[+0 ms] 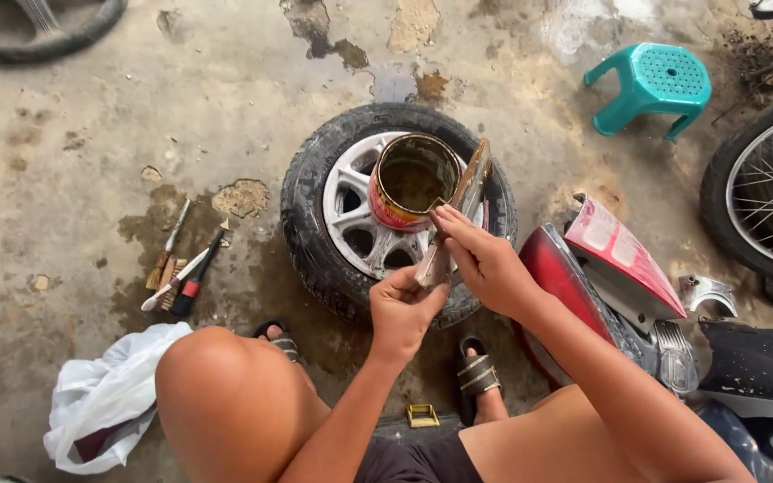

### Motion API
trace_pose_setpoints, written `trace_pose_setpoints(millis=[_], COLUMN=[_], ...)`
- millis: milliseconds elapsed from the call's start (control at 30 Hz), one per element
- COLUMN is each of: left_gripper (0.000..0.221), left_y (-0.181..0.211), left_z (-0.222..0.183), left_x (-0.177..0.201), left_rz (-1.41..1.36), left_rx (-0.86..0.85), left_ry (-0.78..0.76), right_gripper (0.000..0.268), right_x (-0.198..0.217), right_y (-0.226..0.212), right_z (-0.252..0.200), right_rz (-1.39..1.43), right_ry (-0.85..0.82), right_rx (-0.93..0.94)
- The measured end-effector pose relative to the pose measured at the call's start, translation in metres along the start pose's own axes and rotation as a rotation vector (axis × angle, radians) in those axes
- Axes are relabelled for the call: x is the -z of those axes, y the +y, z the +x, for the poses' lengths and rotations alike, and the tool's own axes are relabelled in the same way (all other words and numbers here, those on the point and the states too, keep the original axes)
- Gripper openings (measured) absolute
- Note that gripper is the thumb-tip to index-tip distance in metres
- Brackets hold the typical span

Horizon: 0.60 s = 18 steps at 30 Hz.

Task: The person sits on the floor and scrapes a thick, dark substance off a metal part using a flat metal tool. They repeatedly scrape the surface and occasionally wipe the tool against a nearby tire.

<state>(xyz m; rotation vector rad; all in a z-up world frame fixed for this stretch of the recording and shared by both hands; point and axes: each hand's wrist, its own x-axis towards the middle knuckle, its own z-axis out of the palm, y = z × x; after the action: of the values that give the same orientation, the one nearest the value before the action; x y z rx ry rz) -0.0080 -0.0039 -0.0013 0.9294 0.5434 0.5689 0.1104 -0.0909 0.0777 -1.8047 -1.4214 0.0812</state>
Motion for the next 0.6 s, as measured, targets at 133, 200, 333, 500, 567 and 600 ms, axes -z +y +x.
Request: trace_pose_setpoints(millis=[133, 200, 333, 500, 567, 600], left_gripper=[0.017, 0.011, 0.031, 0.029, 0.037, 0.037], left_y=[-0.024, -0.023, -0.036, -0.032, -0.031, -0.057], left_z=[0.018, 0.012, 0.015, 0.018, 0.021, 0.038], left_x=[0.004, 0.008, 0.005, 0.008, 0.007, 0.011], left_rz=[-0.072, -0.085, -0.153, -0.160, -0.254, -0.259], left_rx=[-0.056, -0.087, -0.026, -0.038, -0.046, -0.049], left_ry=[-0.102, -0.138, -0.152, -0.117, -0.083, -0.090], right_gripper=[0.037, 0.038, 0.037, 0.040, 0.037, 0.037], right_x=[0.001, -0.001, 0.003, -0.002, 0.000, 0.002], right_y=[-0.024, -0.020, -0.017, -0.010, -0.001, -0.009], right_z=[0.006, 0.003, 0.002, 0.002, 0.012, 0.013], right_rz=[-0.023, 0.051, -0.024, -0.014, -0.108, -0.117], right_ry=[-0.008, -0.046, 0.061, 0.004, 0.041, 0.043], right_rx=[0.012, -0.021, -0.068, -0.017, 0.050, 0.052])
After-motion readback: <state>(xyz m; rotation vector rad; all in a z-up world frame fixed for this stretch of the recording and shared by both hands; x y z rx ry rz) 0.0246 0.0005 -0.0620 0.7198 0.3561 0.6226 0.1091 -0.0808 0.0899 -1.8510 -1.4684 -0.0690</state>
